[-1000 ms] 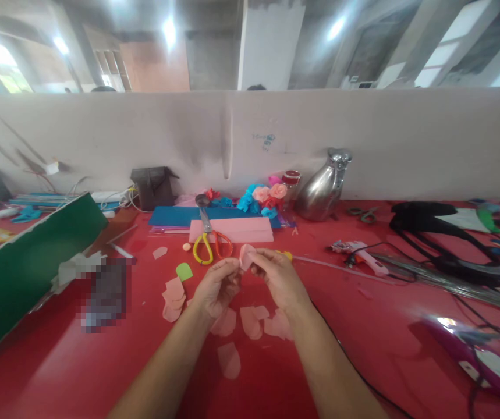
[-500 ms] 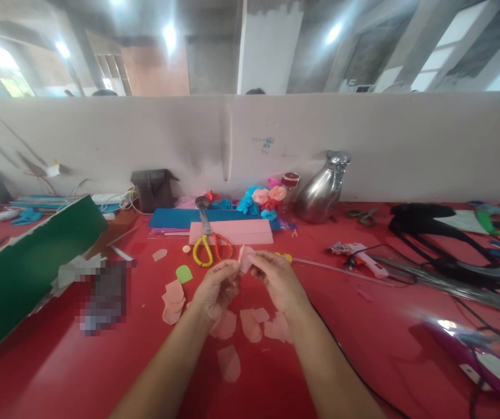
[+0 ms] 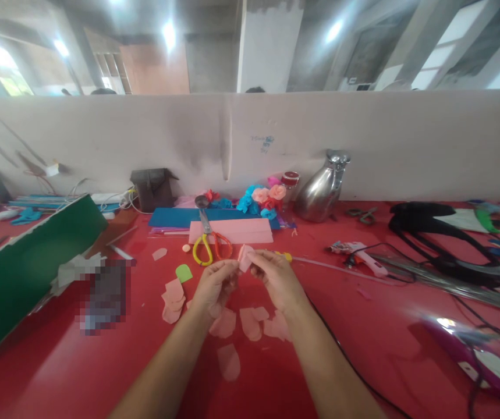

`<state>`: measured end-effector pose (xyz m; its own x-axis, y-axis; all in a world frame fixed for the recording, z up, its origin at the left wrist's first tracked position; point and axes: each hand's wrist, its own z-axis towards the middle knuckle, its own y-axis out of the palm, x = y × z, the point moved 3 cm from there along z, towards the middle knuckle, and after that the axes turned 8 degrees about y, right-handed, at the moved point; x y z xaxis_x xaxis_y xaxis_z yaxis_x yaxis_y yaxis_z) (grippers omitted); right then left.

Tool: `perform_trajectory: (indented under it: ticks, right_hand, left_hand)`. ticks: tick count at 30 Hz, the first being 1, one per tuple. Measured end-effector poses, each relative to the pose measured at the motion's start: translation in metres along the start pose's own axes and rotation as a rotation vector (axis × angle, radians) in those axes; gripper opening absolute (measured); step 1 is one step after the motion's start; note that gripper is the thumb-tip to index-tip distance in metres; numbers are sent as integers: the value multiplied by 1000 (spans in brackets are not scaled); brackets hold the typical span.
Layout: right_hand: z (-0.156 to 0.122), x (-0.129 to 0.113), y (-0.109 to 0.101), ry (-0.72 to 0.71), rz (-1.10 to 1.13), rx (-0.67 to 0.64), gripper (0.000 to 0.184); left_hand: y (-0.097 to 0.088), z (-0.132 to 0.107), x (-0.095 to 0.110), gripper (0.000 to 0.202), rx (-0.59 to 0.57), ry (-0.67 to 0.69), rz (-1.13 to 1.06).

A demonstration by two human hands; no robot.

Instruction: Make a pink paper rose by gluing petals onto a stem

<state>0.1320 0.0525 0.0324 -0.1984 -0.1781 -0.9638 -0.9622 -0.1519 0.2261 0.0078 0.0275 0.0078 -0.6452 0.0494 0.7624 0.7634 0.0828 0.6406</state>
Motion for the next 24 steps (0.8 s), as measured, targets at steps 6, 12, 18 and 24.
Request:
perform_trajectory:
  ticks: [6, 12, 18, 24]
  right_hand:
    - [1, 2, 0, 26, 34, 0, 19]
    - [0, 3, 2, 52, 64, -2, 21]
    - [2, 4, 1, 42, 68, 0, 20]
    - [3, 5, -1, 36, 82, 11, 17]
  left_hand:
    - [2, 0, 2, 17, 12, 57, 49]
    - [2, -1, 3, 15, 30, 105, 90]
    - [1, -2, 3, 15, 15, 82, 86]
    - [-2, 0, -1, 14, -19, 47, 26]
